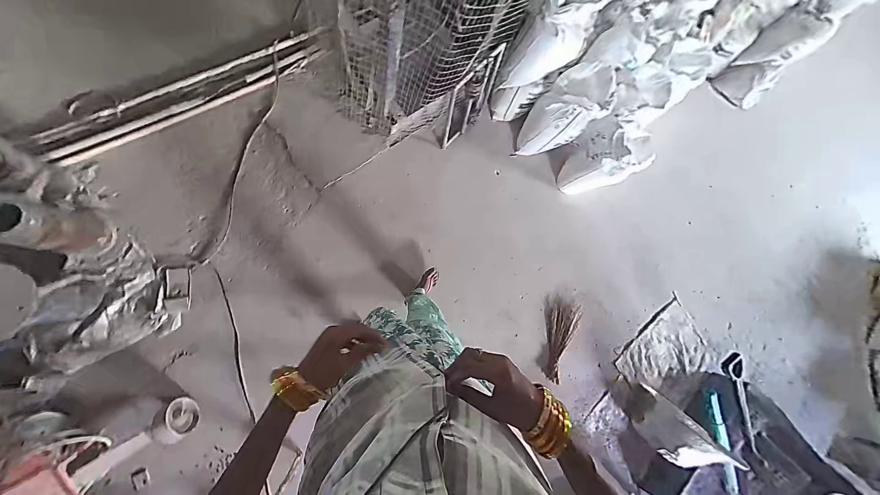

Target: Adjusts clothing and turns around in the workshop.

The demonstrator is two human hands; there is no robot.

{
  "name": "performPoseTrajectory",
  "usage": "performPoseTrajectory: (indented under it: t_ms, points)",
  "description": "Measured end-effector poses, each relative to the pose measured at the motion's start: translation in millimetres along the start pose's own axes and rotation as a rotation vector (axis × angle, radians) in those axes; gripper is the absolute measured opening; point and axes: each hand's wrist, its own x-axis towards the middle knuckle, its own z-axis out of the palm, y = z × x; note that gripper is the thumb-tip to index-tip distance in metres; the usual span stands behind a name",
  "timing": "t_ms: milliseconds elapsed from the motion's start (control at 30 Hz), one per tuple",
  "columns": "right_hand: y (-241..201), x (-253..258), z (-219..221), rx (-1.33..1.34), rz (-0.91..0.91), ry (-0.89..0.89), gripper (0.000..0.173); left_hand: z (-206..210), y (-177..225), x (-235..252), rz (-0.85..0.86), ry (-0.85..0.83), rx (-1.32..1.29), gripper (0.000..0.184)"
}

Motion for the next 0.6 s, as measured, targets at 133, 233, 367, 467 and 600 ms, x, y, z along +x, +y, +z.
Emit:
performPoseTrajectory:
  t_ms: [133, 233, 367, 467, 600]
  points:
    - [25.7, 31.6, -52.3, -0.083, -0.037, 0.056, 0.013, 28.0, 70.7, 117.1, 0.144, -0.53, 0.123, 0.028]
    - [38.8, 45.7, -98.6, -0.062, -0.038, 0.102, 0.013, 44.1, 105.5, 170.5, 0.073, -0.661, 0.216, 0.029]
    - [60.1, 55.7, -155.2, 0.003, 0.002, 0.096, 0.011, 63.4, 113.3, 216.3, 0.136, -0.55, 0.17, 0.022]
    - [74.2, 63.3, -189.0, 0.03, 0.057, 0.043, 0.013, 79.2, 123.2, 239.0, 0.18, -0.427, 0.207, 0.019]
    - [95.0, 69.8, -222.0, 0.099, 0.108, -0.006, 0.023, 84.9, 138.8, 260.8, 0.119, -0.362, 0.309, 0.024]
